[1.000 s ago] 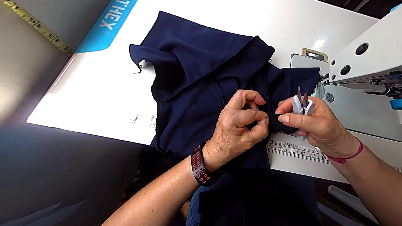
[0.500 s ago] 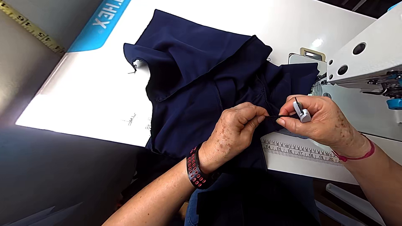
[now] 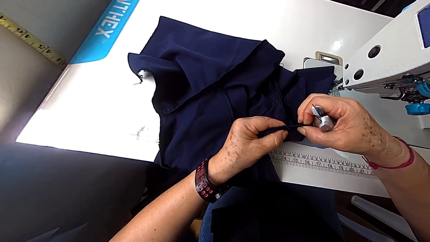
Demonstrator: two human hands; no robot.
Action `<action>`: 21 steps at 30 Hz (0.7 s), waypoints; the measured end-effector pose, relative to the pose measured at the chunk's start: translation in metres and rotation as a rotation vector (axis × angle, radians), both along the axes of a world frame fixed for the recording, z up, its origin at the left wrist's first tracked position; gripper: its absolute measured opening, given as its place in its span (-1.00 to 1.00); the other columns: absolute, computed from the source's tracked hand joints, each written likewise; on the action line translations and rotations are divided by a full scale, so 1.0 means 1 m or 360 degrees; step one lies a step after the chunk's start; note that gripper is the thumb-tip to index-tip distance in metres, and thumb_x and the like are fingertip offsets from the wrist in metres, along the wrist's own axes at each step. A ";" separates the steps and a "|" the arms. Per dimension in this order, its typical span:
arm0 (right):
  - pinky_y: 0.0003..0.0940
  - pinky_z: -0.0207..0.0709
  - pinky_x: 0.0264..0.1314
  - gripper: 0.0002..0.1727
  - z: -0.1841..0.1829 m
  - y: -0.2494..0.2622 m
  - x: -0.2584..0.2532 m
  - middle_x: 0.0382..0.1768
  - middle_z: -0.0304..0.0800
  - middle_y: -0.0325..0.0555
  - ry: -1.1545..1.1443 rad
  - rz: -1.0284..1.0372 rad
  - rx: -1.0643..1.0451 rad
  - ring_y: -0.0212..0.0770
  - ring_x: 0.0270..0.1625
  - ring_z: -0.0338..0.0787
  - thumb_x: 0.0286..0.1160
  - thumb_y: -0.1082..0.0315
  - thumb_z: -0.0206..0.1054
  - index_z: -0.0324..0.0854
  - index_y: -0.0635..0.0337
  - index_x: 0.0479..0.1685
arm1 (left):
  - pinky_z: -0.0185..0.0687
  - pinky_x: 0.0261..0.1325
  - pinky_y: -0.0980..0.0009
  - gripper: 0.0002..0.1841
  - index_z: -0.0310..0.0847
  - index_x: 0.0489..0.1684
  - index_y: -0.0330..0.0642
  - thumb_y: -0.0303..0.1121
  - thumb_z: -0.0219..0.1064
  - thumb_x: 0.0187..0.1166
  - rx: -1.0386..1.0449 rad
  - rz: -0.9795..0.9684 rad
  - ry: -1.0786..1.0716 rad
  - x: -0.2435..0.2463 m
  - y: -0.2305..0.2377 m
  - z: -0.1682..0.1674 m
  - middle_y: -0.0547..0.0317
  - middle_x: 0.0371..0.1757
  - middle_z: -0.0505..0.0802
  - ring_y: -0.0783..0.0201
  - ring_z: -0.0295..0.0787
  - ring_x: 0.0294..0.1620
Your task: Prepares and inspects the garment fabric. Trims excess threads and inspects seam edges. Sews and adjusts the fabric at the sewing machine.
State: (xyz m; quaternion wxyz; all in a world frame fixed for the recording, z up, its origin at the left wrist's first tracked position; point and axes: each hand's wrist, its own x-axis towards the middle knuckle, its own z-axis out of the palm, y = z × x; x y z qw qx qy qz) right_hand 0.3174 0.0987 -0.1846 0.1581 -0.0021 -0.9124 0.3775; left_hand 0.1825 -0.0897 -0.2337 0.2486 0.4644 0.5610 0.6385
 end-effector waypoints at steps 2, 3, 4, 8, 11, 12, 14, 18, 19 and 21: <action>-0.86 0.35 -0.39 -0.93 0.003 0.003 0.000 -0.35 0.74 -0.29 0.0024 -0.0013 0.0096 -0.69 -0.34 0.58 0.11 0.35 0.39 0.63 0.12 -0.55 | 0.72 -0.20 0.68 -0.89 0.87 -0.24 -0.30 -0.56 0.40 0.46 -0.0029 -0.0013 -0.0003 -0.001 -0.002 0.001 0.28 -0.29 0.90 0.59 0.79 -0.29; -0.86 0.30 -0.43 -0.92 0.003 0.003 0.000 -0.39 0.72 -0.29 0.0039 -0.0031 0.0110 -0.70 -0.38 0.54 0.12 0.37 0.39 0.60 0.13 -0.58 | 0.72 -0.22 0.68 -0.89 0.87 -0.24 -0.29 -0.56 0.39 0.46 -0.0036 -0.0019 -0.0017 -0.002 -0.003 0.000 0.28 -0.30 0.90 0.59 0.78 -0.30; -0.86 0.22 -0.48 -0.91 0.003 0.005 0.000 -0.44 0.66 -0.32 0.0039 -0.0067 0.0111 -0.71 -0.43 0.48 0.13 0.38 0.38 0.58 0.13 -0.57 | 0.72 -0.24 0.67 -0.88 0.87 -0.25 -0.28 -0.56 0.39 0.45 -0.0038 -0.0015 -0.0040 -0.002 -0.004 0.000 0.28 -0.31 0.89 0.58 0.78 -0.31; -0.82 0.33 -0.46 -0.75 -0.001 0.013 0.003 -0.44 0.61 -0.36 -0.0118 -0.0083 0.0234 -0.65 -0.45 0.51 0.19 0.30 0.47 0.63 0.14 -0.16 | 0.57 -0.33 0.72 -0.93 0.89 -0.34 -0.25 -0.52 0.46 0.39 -0.0011 0.0081 0.0088 -0.002 -0.001 -0.003 0.36 -0.46 0.76 0.60 0.66 -0.39; -0.52 0.42 -0.44 -0.90 -0.027 0.011 -0.007 -0.48 0.68 -0.13 0.0012 -0.0198 0.0423 -0.34 -0.43 0.63 0.07 0.45 0.39 0.69 0.24 -0.42 | 0.46 -0.35 0.79 -0.92 0.89 -0.41 -0.28 -0.47 0.49 0.33 0.0082 0.0204 0.0500 0.001 0.003 -0.007 0.31 -0.53 0.71 0.63 0.59 -0.42; -0.48 0.42 -0.43 -0.94 -0.035 0.011 -0.015 -0.48 0.67 -0.04 0.0150 -0.0266 0.0438 -0.27 -0.43 0.63 0.08 0.51 0.38 0.67 0.29 -0.47 | 0.48 -0.34 0.78 -0.91 0.88 -0.42 -0.30 -0.47 0.47 0.32 0.0123 0.0263 0.0699 0.003 0.006 -0.007 0.26 -0.53 0.73 0.60 0.60 -0.43; -0.46 0.53 -0.30 -0.98 -0.045 0.016 -0.037 -0.43 0.73 0.10 0.0564 -0.0332 0.0501 -0.17 -0.32 0.74 0.15 0.58 0.36 0.64 0.37 -0.48 | 0.47 -0.40 0.67 -0.89 0.88 -0.39 -0.33 -0.49 0.43 0.33 0.0196 0.0438 0.1135 0.005 0.010 -0.005 0.15 -0.56 0.73 0.46 0.60 -0.49; -0.39 0.67 0.02 -0.99 -0.034 0.025 -0.067 -0.27 0.82 0.24 0.1107 -0.0354 0.0685 -0.01 -0.05 0.86 0.28 0.60 0.35 0.65 0.41 -0.39 | 0.44 -0.41 0.48 -0.84 0.85 -0.20 -0.43 -0.50 0.37 0.48 0.0258 0.0680 0.1671 -0.004 0.014 0.006 0.03 -0.53 0.67 0.23 0.56 -0.49; -0.34 0.69 0.01 -0.98 -0.031 0.025 -0.065 -0.18 0.85 0.25 0.1012 -0.0402 0.0757 0.02 -0.02 0.87 0.31 0.60 0.35 0.68 0.40 -0.35 | 0.46 -0.43 0.44 -0.83 0.85 -0.21 -0.42 -0.49 0.35 0.49 0.0226 0.0643 0.1737 -0.005 0.016 0.005 0.03 -0.53 0.68 0.21 0.58 -0.50; -0.20 0.74 -0.14 -0.85 -0.029 0.019 -0.046 0.22 0.81 0.25 0.0522 -0.0471 0.0870 0.06 -0.06 0.91 0.37 0.62 0.31 0.73 0.38 -0.15 | 0.52 -0.52 0.35 -0.81 0.85 -0.30 -0.39 -0.48 0.30 0.48 0.0095 0.0438 0.1861 -0.003 0.021 -0.002 0.03 -0.53 0.72 0.14 0.66 -0.54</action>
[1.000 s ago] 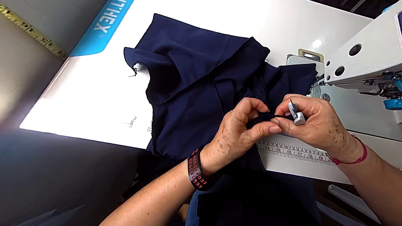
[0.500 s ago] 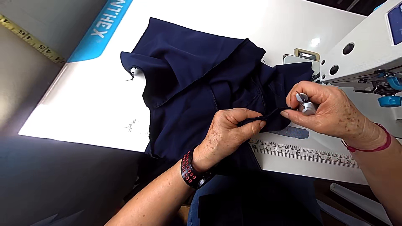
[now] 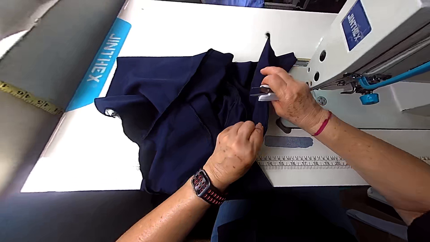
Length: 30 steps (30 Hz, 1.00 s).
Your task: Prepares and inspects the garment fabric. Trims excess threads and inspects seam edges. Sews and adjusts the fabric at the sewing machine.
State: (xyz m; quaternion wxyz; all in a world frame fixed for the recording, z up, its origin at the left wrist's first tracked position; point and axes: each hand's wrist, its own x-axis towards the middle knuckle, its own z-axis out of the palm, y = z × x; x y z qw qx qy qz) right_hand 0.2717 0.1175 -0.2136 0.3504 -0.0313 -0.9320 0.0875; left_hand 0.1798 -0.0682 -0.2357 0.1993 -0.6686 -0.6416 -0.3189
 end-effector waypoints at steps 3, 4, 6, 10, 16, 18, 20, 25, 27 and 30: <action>-0.13 0.71 -0.30 -0.63 -0.002 -0.012 0.064 0.42 0.73 0.19 -0.0394 -0.0068 -0.0054 0.06 -0.19 0.90 0.32 0.63 0.28 0.75 0.34 0.13 | 0.51 -0.64 0.29 -0.82 0.77 -0.49 -0.35 -0.49 0.27 0.42 -0.0294 -0.0125 0.0097 0.006 0.011 -0.004 0.01 -0.56 0.69 0.08 0.69 -0.59; -0.19 0.73 -0.23 -0.61 -0.004 -0.014 0.093 0.32 0.81 0.10 -0.0417 -0.0111 -0.0067 0.00 -0.12 0.91 0.37 0.58 0.26 0.77 0.28 0.18 | 0.50 -0.66 0.28 -0.82 0.77 -0.49 -0.36 -0.49 0.27 0.41 -0.0337 -0.0146 0.0110 0.009 0.015 -0.004 0.00 -0.57 0.68 0.07 0.69 -0.60; -0.22 0.76 -0.20 -0.61 -0.009 -0.013 0.154 0.05 0.90 0.01 -0.0415 -0.0367 -0.0181 -0.06 -0.10 0.91 0.47 0.40 0.28 0.77 0.24 0.26 | 0.50 -0.67 0.27 -0.82 0.77 -0.48 -0.38 -0.48 0.27 0.42 -0.0378 -0.0176 0.0136 0.015 0.022 -0.003 -0.01 -0.58 0.67 0.06 0.69 -0.61; -0.15 0.60 -0.34 -0.25 -0.020 0.016 0.271 0.13 0.75 0.20 -0.0441 -0.1012 -0.0848 -0.16 -0.32 0.72 0.35 0.21 0.37 0.37 0.37 0.60 | 0.46 -0.66 0.29 -0.83 0.78 -0.47 -0.40 -0.48 0.29 0.40 -0.0329 -0.0203 0.0200 0.031 0.046 -0.005 -0.03 -0.58 0.67 0.04 0.69 -0.60; 0.46 0.55 0.02 -0.56 -0.030 0.063 0.332 0.05 0.73 0.62 -0.0430 -0.1228 -0.0219 0.59 0.03 0.77 0.70 0.35 0.09 0.60 0.61 0.24 | 0.52 -0.65 0.20 -0.86 0.69 -0.59 -0.38 -0.51 0.38 0.33 -0.0436 -0.0150 0.0101 0.053 0.069 -0.001 -0.09 -0.59 0.67 -0.04 0.73 -0.58; 0.55 0.49 0.09 -0.59 -0.031 0.073 0.332 0.05 0.75 0.61 -0.0595 -0.1314 -0.0064 0.68 0.11 0.73 0.77 0.41 0.00 0.61 0.57 0.27 | 0.62 -0.56 0.13 -0.78 0.75 -0.50 -0.39 -0.35 0.40 0.39 -0.0622 -0.0120 0.0025 0.057 0.067 0.007 -0.10 -0.52 0.74 -0.05 0.80 -0.50; 0.63 0.35 0.27 -0.63 -0.024 0.068 0.322 0.25 0.66 0.63 -0.0729 -0.1456 -0.0136 0.72 0.37 0.57 0.73 0.51 0.07 0.57 0.59 0.34 | 0.70 -0.41 0.05 -0.53 0.84 -0.18 -0.44 -0.08 0.34 0.46 -0.0812 -0.0133 -0.0010 0.058 0.061 0.016 -0.11 -0.39 0.82 -0.06 0.85 -0.36; 0.33 0.50 0.32 -0.48 -0.002 0.001 0.237 0.32 0.72 0.36 -0.0372 -0.0905 -0.0182 0.47 0.39 0.63 0.44 0.28 0.17 0.65 0.48 0.29 | 0.63 -0.27 0.04 -0.44 0.88 -0.03 -0.33 -0.04 0.05 0.52 -0.0739 -0.0399 0.0114 0.033 0.063 0.013 -0.10 -0.29 0.77 -0.08 0.76 -0.22; 0.03 0.55 0.38 -0.49 -0.017 -0.022 0.192 0.21 0.86 -0.01 -0.0230 -0.0380 -0.0249 0.11 0.38 0.71 0.55 0.03 0.19 0.78 0.23 0.19 | 0.54 -0.08 -0.04 -0.54 0.89 -0.13 -0.26 -0.18 0.07 0.43 -0.0704 -0.0530 0.0196 0.024 0.069 0.016 -0.11 -0.09 0.79 -0.13 0.71 0.04; -0.02 0.47 0.38 -0.33 -0.039 -0.034 0.149 0.28 0.84 -0.15 -0.0260 0.0046 -0.0102 0.01 0.45 0.65 0.52 -0.31 0.15 0.83 0.05 0.19 | 0.45 0.36 -0.19 -0.61 0.89 -0.18 -0.25 -0.31 0.08 0.42 -0.0684 -0.0769 0.0260 0.009 0.077 0.018 -0.07 0.31 0.83 -0.13 0.62 0.50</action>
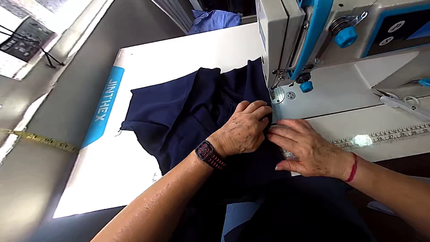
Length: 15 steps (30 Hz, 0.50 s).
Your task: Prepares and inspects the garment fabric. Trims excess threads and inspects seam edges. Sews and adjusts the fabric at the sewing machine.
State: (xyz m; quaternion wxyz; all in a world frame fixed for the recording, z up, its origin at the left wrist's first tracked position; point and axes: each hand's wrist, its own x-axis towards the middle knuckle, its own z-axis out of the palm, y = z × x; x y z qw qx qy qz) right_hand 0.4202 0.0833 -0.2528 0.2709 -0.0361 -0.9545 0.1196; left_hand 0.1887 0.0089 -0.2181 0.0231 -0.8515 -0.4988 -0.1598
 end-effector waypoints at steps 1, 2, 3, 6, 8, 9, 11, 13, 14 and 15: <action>-0.02 0.48 0.35 -0.31 -0.005 0.001 -0.005 0.26 0.85 -0.13 -0.0002 0.0052 0.0063 0.02 0.43 0.66 0.51 -0.34 0.13 0.84 0.04 0.16 | 0.43 0.44 -0.16 -0.61 0.88 -0.14 -0.26 -0.29 0.08 0.46 -0.0003 -0.0070 -0.0006 -0.006 0.002 -0.002 -0.04 0.37 0.82 -0.10 0.60 0.55; -0.03 0.48 0.35 -0.34 -0.008 0.003 -0.007 0.24 0.84 -0.12 0.0003 0.0087 0.0104 0.01 0.43 0.66 0.54 -0.31 0.12 0.85 0.03 0.11 | 0.41 0.51 -0.14 -0.59 0.86 -0.07 -0.26 -0.20 0.11 0.51 -0.0034 -0.0108 0.0002 -0.011 0.003 -0.005 -0.02 0.42 0.79 -0.06 0.59 0.58; -0.05 0.45 0.38 -0.40 -0.008 0.005 -0.006 0.23 0.84 -0.13 0.0010 0.0119 0.0124 -0.01 0.45 0.64 0.58 -0.24 0.12 0.87 0.03 0.05 | 0.39 0.56 -0.14 -0.53 0.81 0.03 -0.25 -0.06 0.12 0.59 -0.0078 -0.0122 0.0025 -0.016 0.003 -0.009 -0.02 0.49 0.75 -0.04 0.55 0.63; -0.09 0.35 0.57 -0.54 -0.005 0.014 -0.002 0.31 0.84 -0.15 -0.0021 0.0277 0.0126 -0.05 0.60 0.57 0.66 -0.05 0.12 0.86 0.05 -0.18 | 0.33 0.64 -0.07 -0.29 0.68 0.40 -0.17 0.25 -0.04 0.69 -0.0117 -0.0079 0.0034 -0.024 -0.002 -0.020 0.02 0.64 0.63 0.04 0.47 0.70; -0.13 0.40 0.59 -0.55 -0.005 0.023 0.001 0.26 0.87 -0.13 -0.0030 0.0378 0.0093 -0.10 0.54 0.66 0.69 0.01 0.11 0.84 0.07 -0.25 | 0.39 0.54 -0.06 -0.24 0.68 0.45 -0.07 0.34 -0.06 0.65 -0.0071 0.0036 0.0056 -0.019 -0.008 -0.022 0.06 0.64 0.63 0.04 0.50 0.67; -0.15 0.42 0.59 -0.56 -0.005 0.029 0.002 0.22 0.89 -0.11 -0.0027 0.0433 0.0067 -0.09 0.52 0.68 0.69 0.03 0.12 0.85 0.09 -0.25 | 0.42 0.39 -0.09 -0.24 0.70 0.44 -0.01 0.37 -0.05 0.62 -0.0043 0.0121 0.0076 -0.014 -0.010 -0.021 0.10 0.64 0.63 -0.01 0.54 0.61; -0.18 0.42 0.59 -0.56 -0.004 0.043 0.003 0.18 0.91 -0.10 -0.0044 0.0526 0.0022 -0.08 0.50 0.70 0.68 0.03 0.15 0.88 0.10 -0.18 | 0.44 0.21 -0.12 -0.23 0.72 0.43 0.06 0.41 -0.06 0.59 -0.0019 0.0253 0.0106 -0.007 -0.011 -0.021 0.13 0.65 0.62 -0.14 0.58 0.50; -0.18 0.41 0.60 -0.57 -0.002 0.056 0.003 0.20 0.90 -0.12 -0.0068 0.0575 0.0005 -0.11 0.50 0.69 0.69 0.03 0.15 0.90 0.07 -0.08 | 0.39 0.22 -0.13 -0.22 0.74 0.40 0.02 0.42 -0.01 0.56 0.0003 0.0298 0.0039 -0.007 -0.007 -0.024 0.12 0.64 0.63 -0.17 0.55 0.51; -0.15 0.37 0.60 -0.57 -0.002 0.062 0.002 0.23 0.89 -0.14 -0.0082 0.0581 0.0002 -0.14 0.52 0.68 0.71 0.03 0.14 0.90 0.06 -0.04 | 0.35 0.28 -0.15 -0.21 0.73 0.37 -0.02 0.43 0.02 0.53 0.0010 0.0300 -0.0014 -0.009 -0.003 -0.026 0.13 0.63 0.64 -0.17 0.52 0.56; -0.11 0.33 0.61 -0.58 -0.002 0.066 0.002 0.25 0.89 -0.16 -0.0088 0.0571 -0.0002 -0.17 0.53 0.67 0.71 0.03 0.14 0.90 0.04 -0.02 | 0.32 0.34 -0.19 -0.20 0.73 0.33 -0.08 0.44 0.07 0.49 0.0015 0.0287 -0.0064 -0.011 0.003 -0.027 0.13 0.62 0.66 -0.16 0.49 0.61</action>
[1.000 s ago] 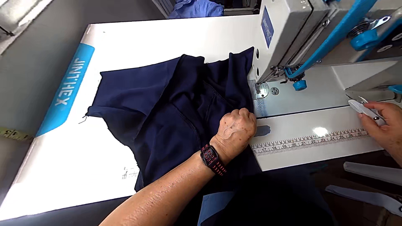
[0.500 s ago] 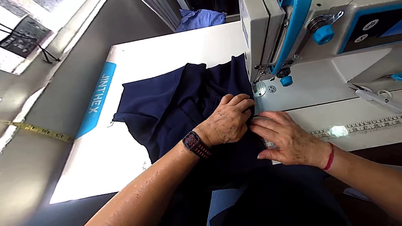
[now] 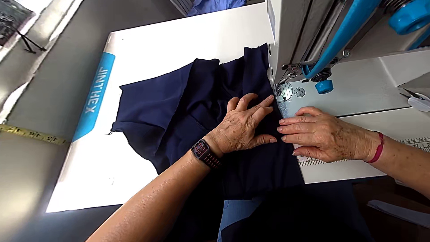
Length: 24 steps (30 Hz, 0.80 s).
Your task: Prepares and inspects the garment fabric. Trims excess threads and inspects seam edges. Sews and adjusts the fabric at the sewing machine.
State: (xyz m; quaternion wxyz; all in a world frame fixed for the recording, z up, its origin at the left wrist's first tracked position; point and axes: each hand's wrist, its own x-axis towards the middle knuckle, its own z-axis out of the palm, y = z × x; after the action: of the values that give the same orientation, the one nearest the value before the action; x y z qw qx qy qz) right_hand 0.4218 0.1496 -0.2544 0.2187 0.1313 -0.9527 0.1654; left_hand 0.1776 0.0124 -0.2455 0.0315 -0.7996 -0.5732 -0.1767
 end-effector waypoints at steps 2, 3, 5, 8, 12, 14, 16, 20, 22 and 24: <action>-0.05 0.31 0.60 -0.57 -0.001 0.007 -0.001 0.25 0.89 -0.18 0.0020 -0.0060 0.0008 -0.20 0.51 0.69 0.69 0.00 0.15 0.91 0.01 -0.02 | 0.28 0.36 -0.23 -0.16 0.73 0.29 -0.13 0.45 0.10 0.42 0.0001 -0.0045 -0.0042 -0.005 0.015 -0.001 0.13 0.61 0.67 -0.17 0.46 0.65; -0.02 0.31 0.60 -0.57 -0.002 0.009 -0.002 0.24 0.90 -0.18 0.0037 -0.0095 0.0005 -0.19 0.50 0.70 0.69 0.00 0.16 0.91 0.01 -0.04 | 0.26 0.37 -0.25 -0.16 0.73 0.28 -0.14 0.46 0.11 0.41 -0.0007 -0.0065 -0.0037 -0.007 0.021 -0.001 0.13 0.62 0.66 -0.17 0.45 0.66; 0.02 0.29 0.60 -0.57 -0.003 0.010 -0.004 0.24 0.90 -0.17 0.0039 -0.0163 -0.0006 -0.18 0.51 0.70 0.68 -0.01 0.16 0.91 0.00 -0.04 | 0.26 0.37 -0.25 -0.15 0.74 0.27 -0.16 0.45 0.12 0.40 -0.0010 -0.0106 -0.0035 -0.012 0.032 0.001 0.11 0.61 0.67 -0.18 0.45 0.66; 0.05 0.26 0.64 -0.58 -0.005 0.012 -0.009 0.26 0.89 -0.18 0.0040 -0.0237 -0.0046 -0.18 0.53 0.69 0.69 -0.01 0.17 0.90 0.01 -0.01 | 0.27 0.35 -0.24 -0.16 0.73 0.28 -0.18 0.43 0.13 0.40 0.0010 -0.0186 -0.0046 -0.022 0.045 0.002 0.08 0.54 0.73 -0.19 0.48 0.63; 0.04 0.27 0.61 -0.62 -0.003 0.015 -0.012 0.22 0.91 -0.17 0.0045 -0.0297 -0.0101 -0.20 0.49 0.72 0.64 0.03 0.21 0.89 0.03 -0.09 | 0.28 0.36 -0.26 -0.17 0.74 0.27 -0.19 0.42 0.12 0.42 0.0037 -0.0226 -0.0023 -0.027 0.054 0.002 0.04 0.48 0.77 -0.21 0.51 0.60; 0.02 0.29 0.60 -0.62 -0.003 0.013 -0.012 0.20 0.91 -0.16 0.0061 -0.0331 -0.0095 -0.21 0.47 0.72 0.63 0.02 0.21 0.90 0.03 -0.11 | 0.27 0.40 -0.34 -0.22 0.73 0.26 -0.20 0.37 0.09 0.49 0.0054 -0.0198 0.0025 -0.023 0.050 0.003 -0.02 0.52 0.73 -0.24 0.50 0.62; -0.01 0.29 0.59 -0.61 -0.004 0.010 -0.010 0.22 0.90 -0.16 0.0077 -0.0353 -0.0076 -0.23 0.49 0.71 0.64 0.02 0.20 0.90 0.04 -0.10 | 0.26 0.49 -0.37 -0.30 0.70 0.31 -0.25 0.24 0.06 0.63 0.0089 -0.0148 0.0104 -0.012 0.039 0.004 -0.11 0.54 0.70 -0.21 0.51 0.62; -0.04 0.27 0.60 -0.61 -0.006 0.008 -0.010 0.24 0.90 -0.16 0.0093 -0.0379 -0.0066 -0.22 0.51 0.69 0.64 0.03 0.20 0.90 0.05 -0.08 | 0.43 0.57 -0.07 -0.44 0.66 0.41 -0.34 -0.05 0.09 0.72 0.0086 -0.0081 0.0038 0.004 0.018 0.000 -0.12 0.50 0.73 -0.05 0.64 0.54; -0.03 0.26 0.58 -0.62 -0.006 0.005 -0.009 0.24 0.90 -0.16 0.0089 -0.0388 -0.0067 -0.22 0.51 0.68 0.63 0.04 0.21 0.91 0.05 -0.08 | 0.46 0.52 0.00 -0.42 0.64 0.45 -0.30 -0.02 0.08 0.70 0.0035 -0.0056 -0.0006 0.004 0.017 -0.001 -0.05 0.55 0.70 0.00 0.62 0.56; -0.03 0.28 0.57 -0.63 -0.006 0.004 -0.009 0.23 0.90 -0.19 0.0085 -0.0410 -0.0051 -0.23 0.51 0.68 0.60 0.04 0.23 0.91 0.02 -0.10 | 0.45 0.45 -0.01 -0.40 0.63 0.47 -0.27 0.01 0.07 0.68 0.0016 -0.0074 -0.0016 0.002 0.019 0.000 0.00 0.57 0.69 0.03 0.60 0.56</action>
State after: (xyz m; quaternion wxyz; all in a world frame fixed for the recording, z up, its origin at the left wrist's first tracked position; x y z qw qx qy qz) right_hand 0.4132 0.1537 -0.2601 0.2655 0.0087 -0.9527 0.1476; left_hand 0.1791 0.0314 -0.2459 0.0284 -0.8116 -0.5537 -0.1842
